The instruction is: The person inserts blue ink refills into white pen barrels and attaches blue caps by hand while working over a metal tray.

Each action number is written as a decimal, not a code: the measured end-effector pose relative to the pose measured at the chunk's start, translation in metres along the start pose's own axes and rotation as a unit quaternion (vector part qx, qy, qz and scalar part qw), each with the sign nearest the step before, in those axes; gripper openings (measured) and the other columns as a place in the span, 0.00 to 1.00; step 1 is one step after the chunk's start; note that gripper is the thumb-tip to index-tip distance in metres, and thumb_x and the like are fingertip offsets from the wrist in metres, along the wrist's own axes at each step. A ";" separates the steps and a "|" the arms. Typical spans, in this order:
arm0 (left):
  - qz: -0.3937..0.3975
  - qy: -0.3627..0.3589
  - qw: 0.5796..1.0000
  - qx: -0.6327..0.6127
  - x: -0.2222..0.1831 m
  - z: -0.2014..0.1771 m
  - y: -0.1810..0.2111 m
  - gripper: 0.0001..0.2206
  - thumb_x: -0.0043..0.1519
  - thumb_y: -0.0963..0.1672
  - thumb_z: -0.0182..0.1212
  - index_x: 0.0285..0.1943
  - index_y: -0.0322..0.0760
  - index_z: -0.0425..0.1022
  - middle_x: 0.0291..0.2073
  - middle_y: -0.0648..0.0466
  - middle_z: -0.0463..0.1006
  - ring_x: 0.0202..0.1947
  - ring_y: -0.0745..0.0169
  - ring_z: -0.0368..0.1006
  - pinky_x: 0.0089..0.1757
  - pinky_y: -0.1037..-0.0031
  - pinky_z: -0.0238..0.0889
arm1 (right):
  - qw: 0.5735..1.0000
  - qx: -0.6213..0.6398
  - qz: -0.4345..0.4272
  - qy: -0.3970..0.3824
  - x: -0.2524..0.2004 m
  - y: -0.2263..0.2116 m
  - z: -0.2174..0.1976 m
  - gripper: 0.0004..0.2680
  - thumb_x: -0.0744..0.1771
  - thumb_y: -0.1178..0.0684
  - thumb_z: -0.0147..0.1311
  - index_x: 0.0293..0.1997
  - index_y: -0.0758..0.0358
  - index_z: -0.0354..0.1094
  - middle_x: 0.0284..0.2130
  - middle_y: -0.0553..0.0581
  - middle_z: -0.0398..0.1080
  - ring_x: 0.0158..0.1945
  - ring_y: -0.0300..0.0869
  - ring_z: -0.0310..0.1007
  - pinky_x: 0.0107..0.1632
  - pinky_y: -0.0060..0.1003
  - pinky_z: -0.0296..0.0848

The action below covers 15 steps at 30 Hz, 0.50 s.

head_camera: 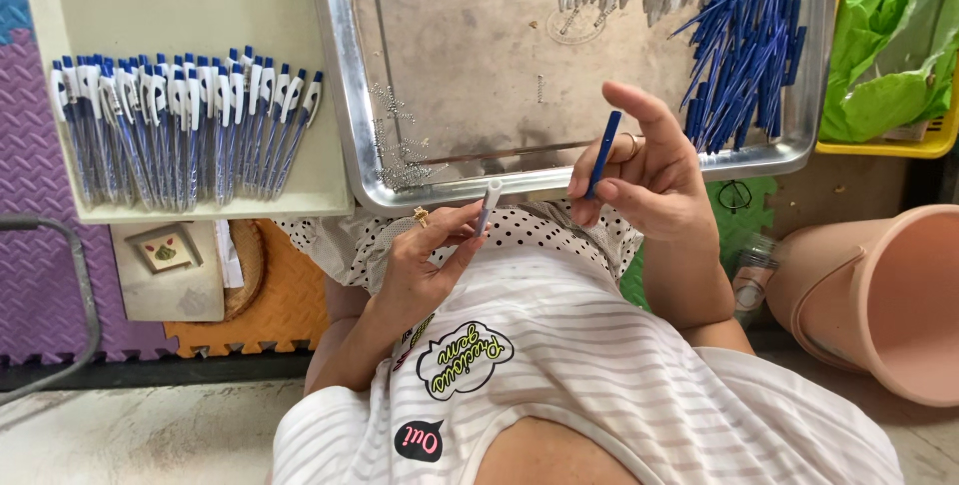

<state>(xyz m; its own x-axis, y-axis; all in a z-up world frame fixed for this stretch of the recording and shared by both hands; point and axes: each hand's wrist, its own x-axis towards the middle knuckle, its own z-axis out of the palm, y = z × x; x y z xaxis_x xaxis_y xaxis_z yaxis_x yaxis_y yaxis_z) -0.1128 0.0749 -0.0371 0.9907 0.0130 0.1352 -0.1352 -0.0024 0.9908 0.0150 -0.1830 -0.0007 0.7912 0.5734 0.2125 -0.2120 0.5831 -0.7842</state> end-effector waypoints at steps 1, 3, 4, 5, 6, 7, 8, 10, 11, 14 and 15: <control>0.000 0.002 1.000 0.000 0.000 0.000 0.000 0.18 0.62 0.34 0.67 0.63 0.26 0.79 0.40 0.42 0.83 0.39 0.52 0.84 0.42 0.67 0.80 | 1.000 0.001 0.001 -0.001 0.001 0.002 0.001 0.31 0.66 0.72 0.51 0.79 0.74 0.36 0.37 0.82 0.71 0.34 0.60 0.85 0.39 0.53 0.89; -0.002 -0.004 1.000 -0.008 0.000 -0.001 -0.001 0.18 0.62 0.34 0.66 0.63 0.27 0.79 0.40 0.41 0.82 0.39 0.51 0.84 0.42 0.67 0.80 | 1.000 0.007 -0.014 -0.002 0.001 0.005 0.002 0.29 0.67 0.72 0.50 0.78 0.74 0.38 0.37 0.83 0.71 0.36 0.63 0.85 0.41 0.53 0.88; -0.002 -0.003 1.000 -0.008 0.000 0.000 -0.002 0.18 0.62 0.34 0.66 0.63 0.27 0.79 0.40 0.41 0.82 0.39 0.51 0.84 0.42 0.67 0.80 | 1.000 0.007 -0.013 -0.002 0.001 0.005 0.003 0.29 0.67 0.72 0.50 0.78 0.74 0.38 0.37 0.83 0.71 0.36 0.63 0.85 0.41 0.53 0.88; 0.001 -0.004 1.000 -0.010 0.000 0.000 -0.003 0.18 0.63 0.35 0.66 0.63 0.27 0.79 0.41 0.42 0.82 0.39 0.52 0.84 0.42 0.67 0.80 | 1.000 0.013 -0.009 0.020 0.001 0.005 0.004 0.24 0.68 0.70 0.49 0.74 0.78 0.43 0.36 0.84 0.71 0.36 0.64 0.85 0.41 0.53 0.88; 0.005 -0.005 1.000 -0.013 0.000 0.000 -0.004 0.18 0.63 0.35 0.66 0.63 0.27 0.79 0.41 0.42 0.82 0.39 0.53 0.83 0.42 0.68 0.80 | 0.999 0.018 -0.005 0.044 0.000 0.006 0.004 0.20 0.69 0.68 0.48 0.70 0.82 0.48 0.36 0.85 0.72 0.37 0.66 0.84 0.41 0.53 0.88; 0.005 -0.004 1.000 -0.013 -0.001 0.000 -0.004 0.18 0.63 0.35 0.66 0.63 0.27 0.79 0.41 0.42 0.82 0.39 0.53 0.83 0.42 0.68 0.80 | 0.999 0.018 -0.004 0.043 0.000 0.007 0.004 0.20 0.69 0.68 0.48 0.70 0.82 0.48 0.36 0.85 0.72 0.37 0.66 0.84 0.41 0.53 0.88; 0.006 -0.004 1.000 -0.011 -0.001 0.000 -0.004 0.18 0.63 0.35 0.66 0.63 0.27 0.79 0.41 0.42 0.82 0.39 0.54 0.83 0.42 0.68 0.80 | 0.999 0.008 -0.008 0.052 0.000 0.009 0.003 0.17 0.70 0.68 0.47 0.67 0.81 0.51 0.36 0.84 0.72 0.37 0.65 0.84 0.41 0.53 0.88; 0.005 -0.003 1.000 -0.009 0.000 0.001 -0.002 0.18 0.63 0.35 0.67 0.63 0.27 0.79 0.41 0.42 0.82 0.39 0.54 0.83 0.42 0.68 0.80 | 0.998 -0.002 -0.011 0.060 0.000 0.009 0.004 0.15 0.70 0.67 0.47 0.65 0.81 0.53 0.36 0.83 0.72 0.38 0.65 0.84 0.42 0.52 0.88; 0.014 -0.002 1.000 -0.009 0.000 0.002 -0.001 0.18 0.63 0.35 0.67 0.63 0.27 0.80 0.41 0.43 0.83 0.39 0.55 0.83 0.42 0.69 0.80 | 0.997 -0.023 -0.019 0.069 0.001 0.008 0.006 0.15 0.70 0.67 0.49 0.64 0.81 0.54 0.36 0.83 0.72 0.38 0.65 0.84 0.41 0.52 0.88; 0.024 -0.002 1.000 -0.009 0.002 0.001 0.006 0.17 0.63 0.35 0.67 0.62 0.27 0.80 0.41 0.43 0.83 0.39 0.55 0.84 0.42 0.70 0.80 | 0.993 -0.084 -0.037 0.078 0.008 0.005 0.016 0.14 0.70 0.66 0.51 0.61 0.80 0.55 0.36 0.82 0.74 0.38 0.62 0.84 0.41 0.49 0.88; 0.027 -0.005 1.000 -0.012 0.003 0.001 0.009 0.17 0.63 0.36 0.67 0.62 0.27 0.80 0.42 0.42 0.83 0.40 0.54 0.84 0.42 0.69 0.80 | 0.987 -0.129 -0.050 0.081 0.011 0.004 0.020 0.13 0.70 0.65 0.52 0.59 0.79 0.56 0.37 0.81 0.74 0.38 0.60 0.84 0.42 0.47 0.88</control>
<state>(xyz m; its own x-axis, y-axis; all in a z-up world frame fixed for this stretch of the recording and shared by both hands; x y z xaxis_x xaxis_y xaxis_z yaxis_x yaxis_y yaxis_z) -0.1110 0.0735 -0.0283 0.9819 0.0034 0.1892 -0.1892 0.0217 0.9817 0.0114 -0.1630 0.0095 0.8869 0.4082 0.2162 0.0082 0.4540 -0.8909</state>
